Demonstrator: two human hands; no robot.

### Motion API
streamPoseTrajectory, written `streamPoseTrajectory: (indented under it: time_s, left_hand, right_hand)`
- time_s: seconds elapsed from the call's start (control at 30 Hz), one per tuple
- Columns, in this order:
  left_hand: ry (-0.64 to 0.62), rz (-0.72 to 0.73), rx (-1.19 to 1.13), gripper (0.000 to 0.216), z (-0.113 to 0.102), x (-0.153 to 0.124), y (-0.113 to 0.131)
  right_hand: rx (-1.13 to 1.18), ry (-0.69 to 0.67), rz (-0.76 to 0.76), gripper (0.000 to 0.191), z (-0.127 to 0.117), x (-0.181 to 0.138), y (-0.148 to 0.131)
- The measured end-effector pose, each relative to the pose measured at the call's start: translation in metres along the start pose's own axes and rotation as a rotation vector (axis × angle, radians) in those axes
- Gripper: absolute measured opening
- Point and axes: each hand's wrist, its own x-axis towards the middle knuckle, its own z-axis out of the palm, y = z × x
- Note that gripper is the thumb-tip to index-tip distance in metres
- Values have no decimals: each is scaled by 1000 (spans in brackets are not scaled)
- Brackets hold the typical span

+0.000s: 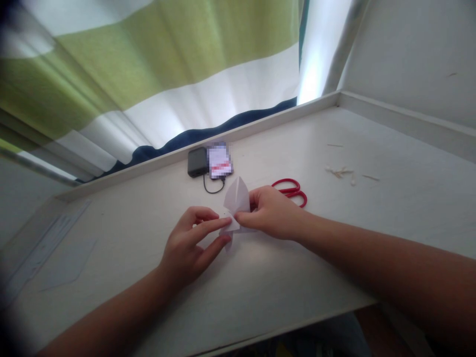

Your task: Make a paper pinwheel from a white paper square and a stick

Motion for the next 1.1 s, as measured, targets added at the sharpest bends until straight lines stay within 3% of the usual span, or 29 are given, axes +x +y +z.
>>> streamPoseTrajectory:
  time_s: [0.2, 0.37, 0.7, 0.83, 1.1]
  left_hand:
    - [6, -100, -119, 27, 0, 3, 3]
    - [4, -264, -278, 17, 1, 3, 3]
    - [-31, -650, -889, 20, 9, 2, 5]
    - [10, -665, -1049, 30, 10, 5, 5]
    - [23, -727, -1111, 42, 13, 6, 5]
  right_hand:
    - [-21, 17, -3, 23, 1, -2, 1]
    - [-15, 6, -36, 23, 2, -2, 1]
    - [-74, 15, -102, 26, 6, -2, 2]
    - [-104, 9, -134, 21, 9, -2, 3]
    - [-80, -16, -122, 22, 10, -3, 3]
